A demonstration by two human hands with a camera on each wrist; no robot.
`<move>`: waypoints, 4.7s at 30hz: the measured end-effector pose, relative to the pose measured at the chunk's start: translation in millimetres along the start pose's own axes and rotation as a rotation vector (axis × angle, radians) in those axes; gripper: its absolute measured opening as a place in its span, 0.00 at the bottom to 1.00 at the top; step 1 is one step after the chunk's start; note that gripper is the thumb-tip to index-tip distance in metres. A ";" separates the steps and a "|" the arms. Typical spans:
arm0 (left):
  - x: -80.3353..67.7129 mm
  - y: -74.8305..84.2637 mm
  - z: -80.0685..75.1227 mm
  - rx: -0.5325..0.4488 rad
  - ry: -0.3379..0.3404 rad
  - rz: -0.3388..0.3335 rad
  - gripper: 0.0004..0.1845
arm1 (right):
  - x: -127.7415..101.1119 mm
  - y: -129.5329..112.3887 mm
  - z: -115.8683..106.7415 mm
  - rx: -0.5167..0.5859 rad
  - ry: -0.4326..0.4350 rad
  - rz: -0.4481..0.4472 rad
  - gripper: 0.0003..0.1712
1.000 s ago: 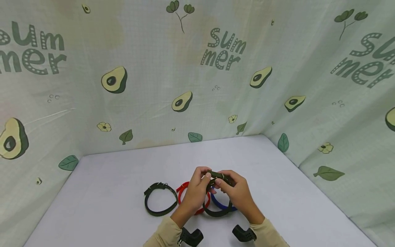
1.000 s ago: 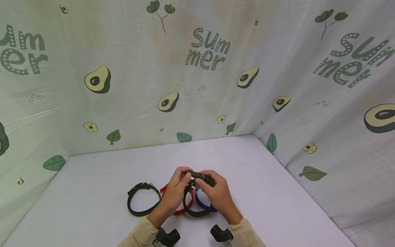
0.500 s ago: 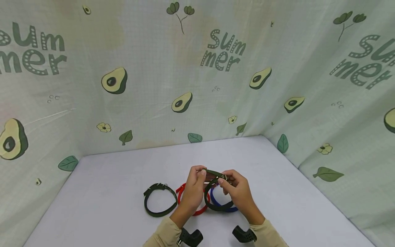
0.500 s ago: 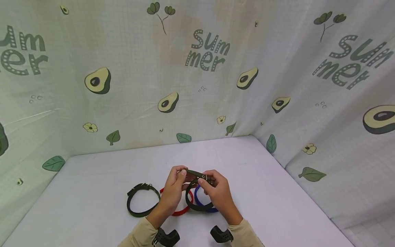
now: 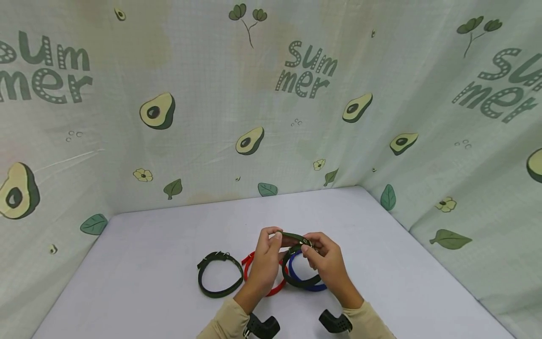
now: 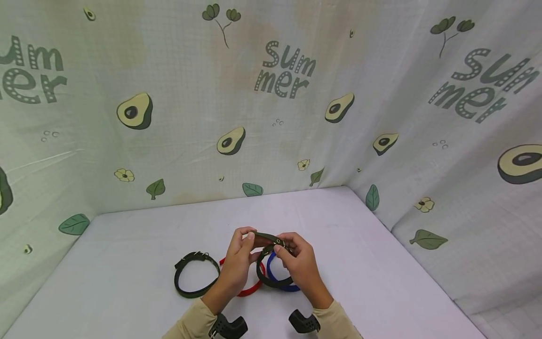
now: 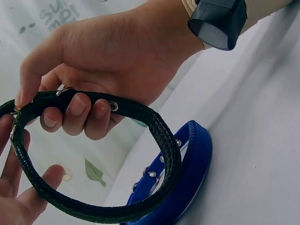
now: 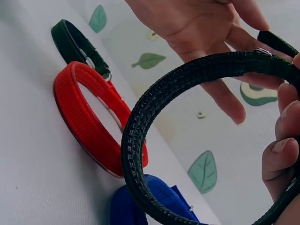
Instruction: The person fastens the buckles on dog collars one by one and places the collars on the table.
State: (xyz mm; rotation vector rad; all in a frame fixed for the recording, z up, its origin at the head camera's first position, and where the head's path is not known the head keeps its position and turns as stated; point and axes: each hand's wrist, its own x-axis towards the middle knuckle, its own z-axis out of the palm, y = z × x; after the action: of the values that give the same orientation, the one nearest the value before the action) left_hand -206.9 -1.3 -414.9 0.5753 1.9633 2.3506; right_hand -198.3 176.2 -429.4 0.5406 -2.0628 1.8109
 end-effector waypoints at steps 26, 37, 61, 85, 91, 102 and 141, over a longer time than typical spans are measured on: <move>-8.2 1.3 16.3 0.202 -0.010 0.177 0.13 | 1.4 -0.3 3.2 0.226 0.043 0.149 0.15; -17.1 22.8 22.0 0.253 0.006 0.198 0.14 | 2.6 -1.2 2.7 0.211 0.044 0.132 0.16; 1.2 0.5 2.3 0.228 0.008 0.067 0.18 | 2.9 3.6 -10.8 0.017 -0.041 -0.053 0.06; 2.7 -2.5 -3.1 0.278 0.021 0.006 0.17 | 1.8 3.1 -15.2 -0.055 -0.054 -0.152 0.17; 2.7 -2.4 -2.8 0.277 0.002 0.005 0.14 | 3.4 6.0 -18.7 -0.127 -0.097 -0.202 0.25; 0.9 0.3 -1.6 0.291 0.013 0.012 0.14 | 4.2 7.2 -14.7 -0.237 -0.050 -0.276 0.24; 1.1 -2.7 -5.0 0.201 0.057 0.003 0.17 | -3.2 7.0 -0.8 -0.132 0.021 -0.100 0.10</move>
State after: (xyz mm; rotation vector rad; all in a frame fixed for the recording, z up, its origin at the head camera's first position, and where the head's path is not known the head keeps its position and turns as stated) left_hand -210.0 -5.2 -417.8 0.5243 2.2427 2.2096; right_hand -199.0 178.0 -436.9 0.5747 -2.0849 1.6048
